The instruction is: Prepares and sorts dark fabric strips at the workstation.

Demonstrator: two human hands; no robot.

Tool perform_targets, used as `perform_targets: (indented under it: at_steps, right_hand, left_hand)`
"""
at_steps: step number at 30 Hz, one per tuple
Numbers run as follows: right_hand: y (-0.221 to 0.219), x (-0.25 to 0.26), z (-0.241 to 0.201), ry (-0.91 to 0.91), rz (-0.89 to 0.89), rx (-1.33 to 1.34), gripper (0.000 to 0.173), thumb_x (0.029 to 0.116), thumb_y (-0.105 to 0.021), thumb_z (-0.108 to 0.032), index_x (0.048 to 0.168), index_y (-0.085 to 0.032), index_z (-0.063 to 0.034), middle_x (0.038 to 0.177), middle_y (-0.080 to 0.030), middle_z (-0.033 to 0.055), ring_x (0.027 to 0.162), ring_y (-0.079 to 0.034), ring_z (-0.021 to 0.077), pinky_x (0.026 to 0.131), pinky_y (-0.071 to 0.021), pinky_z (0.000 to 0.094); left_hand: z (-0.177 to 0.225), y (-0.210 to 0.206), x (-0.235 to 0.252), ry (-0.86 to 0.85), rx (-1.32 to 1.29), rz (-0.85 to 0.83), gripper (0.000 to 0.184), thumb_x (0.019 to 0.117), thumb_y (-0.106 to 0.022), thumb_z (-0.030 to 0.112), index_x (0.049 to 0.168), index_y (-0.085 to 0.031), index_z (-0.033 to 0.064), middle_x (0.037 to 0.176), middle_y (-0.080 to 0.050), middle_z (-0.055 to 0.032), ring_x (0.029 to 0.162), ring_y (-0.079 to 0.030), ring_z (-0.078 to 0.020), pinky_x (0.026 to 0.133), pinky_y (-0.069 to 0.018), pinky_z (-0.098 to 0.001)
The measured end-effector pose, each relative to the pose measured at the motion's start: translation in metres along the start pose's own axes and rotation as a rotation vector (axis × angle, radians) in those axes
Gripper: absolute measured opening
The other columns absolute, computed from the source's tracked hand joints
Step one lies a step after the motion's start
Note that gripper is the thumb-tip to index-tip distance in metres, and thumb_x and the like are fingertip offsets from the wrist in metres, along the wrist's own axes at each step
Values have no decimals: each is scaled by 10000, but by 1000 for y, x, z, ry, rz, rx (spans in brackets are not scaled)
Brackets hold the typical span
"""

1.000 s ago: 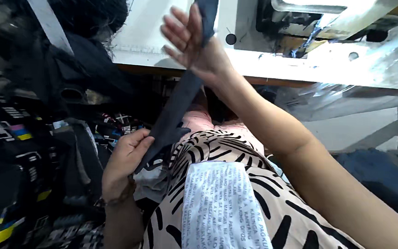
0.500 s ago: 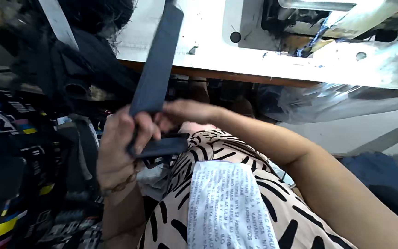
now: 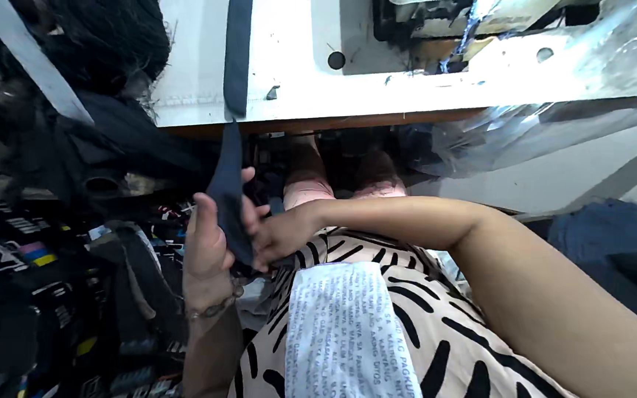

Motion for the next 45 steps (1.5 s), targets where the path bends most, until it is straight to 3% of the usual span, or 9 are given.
perform_targets:
  at_steps: [6, 10, 13, 19, 26, 29, 32, 38, 45]
  right_hand:
    - [88, -16, -17, 149, 578, 840, 418, 1120, -306, -188, 1470, -392, 24, 1239, -654, 122, 1104, -645, 112, 970, -520, 288]
    - [155, -14, -35, 335, 1212, 1171, 316, 1125, -304, -229, 947, -506, -63, 603, -465, -5, 490, -475, 83, 513, -487, 228]
    - [102, -2, -38, 255, 1014, 595, 316, 1118, -263, -93, 986, -507, 61, 595, -417, 2, 455, -412, 54, 459, -418, 197]
    - [-6, -5, 3, -102, -10, -99, 242, 1012, -631, -134, 1101, -690, 83, 955, -688, 195, 865, -648, 245, 797, -511, 419]
    - [116, -9, -29, 240, 774, 967, 470, 1135, -250, -312, 1472, -389, -15, 1228, -649, 136, 1077, -652, 161, 944, -531, 332]
    - [144, -3, -40, 365, 1187, 1130, 350, 1135, -303, -286, 1099, -536, -27, 638, -516, 5, 547, -555, 105, 581, -543, 266]
    - [77, 11, -33, 240, 959, 574, 311, 1106, -343, -108, 945, -547, 63, 561, -447, 3, 458, -460, 67, 480, -450, 223]
    - [-24, 10, 15, -14, -49, 94, 283, 1014, -605, -89, 1224, -656, 95, 995, -690, 208, 817, -627, 185, 774, -519, 349]
    - [115, 5, -27, 179, 788, 950, 423, 1132, -258, -358, 1264, -509, -44, 957, -660, 45, 844, -665, 104, 769, -567, 270]
  left_hand:
    - [14, 31, -41, 79, 472, -328, 270, 1058, -533, 433, 1022, -730, 252, 737, -661, 197, 586, -558, 109, 570, -493, -79]
    - [-8, 63, -35, 329, 1243, -25, 379, 1097, -426, 274, 1258, -675, 39, 1069, -719, -151, 991, -691, -252, 891, -540, -504]
    - [-16, 61, -26, 187, 1029, 131, 602, 1101, -237, 384, 1534, -432, 15, 1509, -522, -174, 1403, -499, -224, 1182, -379, -425]
    - [2, 2, 2, -62, 83, -33, 654, 990, -347, 713, 1214, -687, 201, 705, -661, 152, 632, -640, -21, 731, -601, -254]
    - [11, 51, -43, 249, 1034, -235, 423, 1093, -376, 407, 1056, -713, 154, 718, -589, 112, 586, -525, 7, 547, -467, -182]
    - [-10, 86, -36, 562, 1408, 70, 432, 1103, -465, 349, 1282, -653, 4, 1143, -670, -284, 1078, -646, -439, 954, -470, -644]
    - [-23, 97, -34, 269, 1139, 143, 675, 1054, -500, 353, 1567, -335, -54, 1558, -409, -295, 1448, -414, -414, 1177, -339, -571]
    - [-4, 14, -18, -10, 3, -12, 567, 993, -439, 666, 1096, -726, 188, 627, -614, 151, 577, -616, -11, 761, -604, -242]
    - [-12, 70, -51, 148, 888, -269, 427, 1103, -385, 310, 1036, -756, 110, 865, -699, 80, 779, -613, 54, 752, -524, -176]
Point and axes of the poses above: each hand's wrist, its own x-axis towards the middle knuckle, its own y-axis out of the back of the hand, z = x × y, the point moved 2 cm from there along x, towards the middle knuckle
